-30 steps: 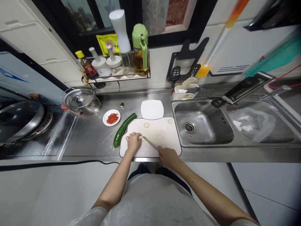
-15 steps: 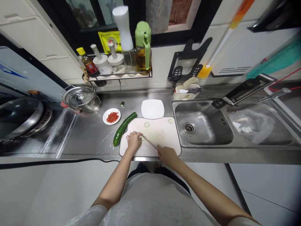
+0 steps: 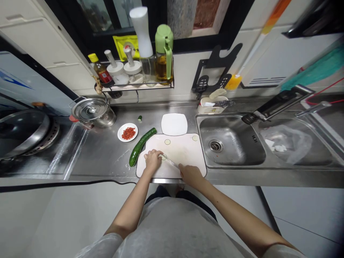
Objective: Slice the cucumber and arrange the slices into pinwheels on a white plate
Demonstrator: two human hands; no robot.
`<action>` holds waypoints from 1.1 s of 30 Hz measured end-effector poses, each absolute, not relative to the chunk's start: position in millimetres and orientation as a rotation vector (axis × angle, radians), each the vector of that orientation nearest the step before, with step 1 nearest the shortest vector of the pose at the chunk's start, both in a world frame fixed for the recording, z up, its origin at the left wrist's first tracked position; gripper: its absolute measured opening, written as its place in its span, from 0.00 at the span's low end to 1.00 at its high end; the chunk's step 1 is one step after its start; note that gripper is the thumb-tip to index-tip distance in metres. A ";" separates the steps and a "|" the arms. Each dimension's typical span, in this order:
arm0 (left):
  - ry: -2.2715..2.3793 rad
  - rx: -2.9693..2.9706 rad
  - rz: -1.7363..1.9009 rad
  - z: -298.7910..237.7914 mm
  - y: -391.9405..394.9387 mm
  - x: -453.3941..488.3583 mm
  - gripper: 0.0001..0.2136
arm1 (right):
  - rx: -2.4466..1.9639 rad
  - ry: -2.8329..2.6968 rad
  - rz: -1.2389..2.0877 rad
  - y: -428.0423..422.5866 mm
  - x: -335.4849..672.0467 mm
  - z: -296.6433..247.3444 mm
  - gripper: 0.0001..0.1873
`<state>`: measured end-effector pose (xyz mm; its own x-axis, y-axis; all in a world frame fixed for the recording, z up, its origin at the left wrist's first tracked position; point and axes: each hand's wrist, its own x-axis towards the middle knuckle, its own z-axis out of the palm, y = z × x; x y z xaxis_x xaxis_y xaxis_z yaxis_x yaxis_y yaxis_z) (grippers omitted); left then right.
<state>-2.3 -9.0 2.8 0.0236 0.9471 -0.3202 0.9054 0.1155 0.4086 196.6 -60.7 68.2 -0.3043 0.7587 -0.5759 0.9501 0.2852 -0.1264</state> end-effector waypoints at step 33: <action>1.886 1.780 0.058 3.7 -7.0 -1.9 0.13 | 1.442 2.173 -0.616 -51.6 196.7 55.0 0.16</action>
